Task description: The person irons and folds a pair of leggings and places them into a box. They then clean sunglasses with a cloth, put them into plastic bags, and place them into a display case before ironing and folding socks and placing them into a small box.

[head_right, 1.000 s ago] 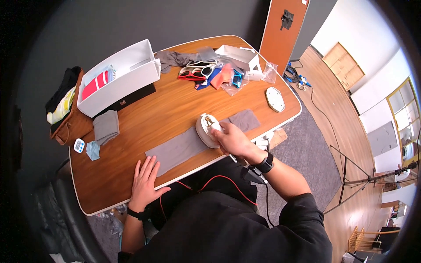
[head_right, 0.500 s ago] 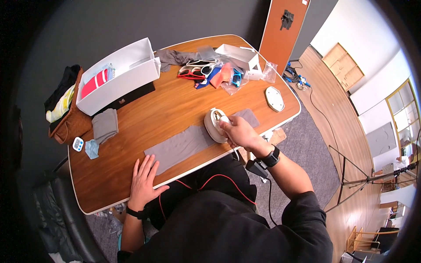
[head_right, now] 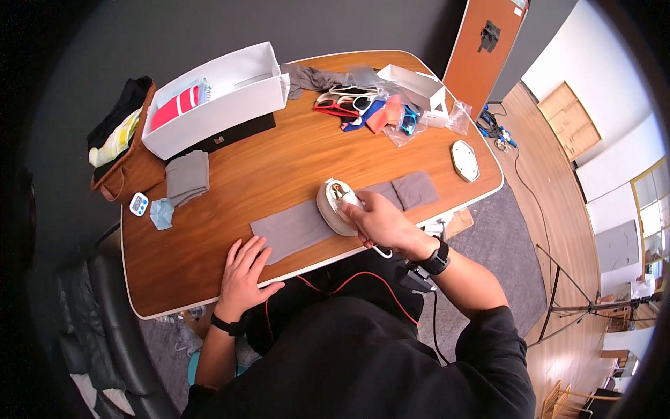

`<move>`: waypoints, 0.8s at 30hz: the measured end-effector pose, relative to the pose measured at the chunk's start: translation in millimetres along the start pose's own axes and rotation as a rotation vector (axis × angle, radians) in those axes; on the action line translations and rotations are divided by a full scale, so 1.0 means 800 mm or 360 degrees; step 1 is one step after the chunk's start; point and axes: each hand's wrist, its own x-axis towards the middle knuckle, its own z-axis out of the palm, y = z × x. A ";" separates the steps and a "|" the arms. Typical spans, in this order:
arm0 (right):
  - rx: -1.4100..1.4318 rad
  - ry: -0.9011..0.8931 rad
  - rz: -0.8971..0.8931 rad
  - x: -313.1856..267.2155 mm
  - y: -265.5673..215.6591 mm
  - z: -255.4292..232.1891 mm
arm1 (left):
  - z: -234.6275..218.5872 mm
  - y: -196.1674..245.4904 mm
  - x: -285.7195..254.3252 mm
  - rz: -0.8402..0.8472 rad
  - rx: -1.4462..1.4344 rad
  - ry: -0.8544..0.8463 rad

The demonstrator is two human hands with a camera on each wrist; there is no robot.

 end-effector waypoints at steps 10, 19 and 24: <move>-0.0134 0.0032 0.0033 -0.001 -0.001 0.005 | 0.002 -0.003 -0.001 -0.0018 -0.0026 0.0007; -0.0128 -0.0019 -0.0021 -0.015 -0.015 0.017 | 0.004 -0.003 0.000 -0.0009 -0.0029 0.0021; -0.0125 -0.0204 -0.0036 -0.005 -0.019 0.047 | 0.001 -0.002 0.000 -0.0027 -0.0002 0.0006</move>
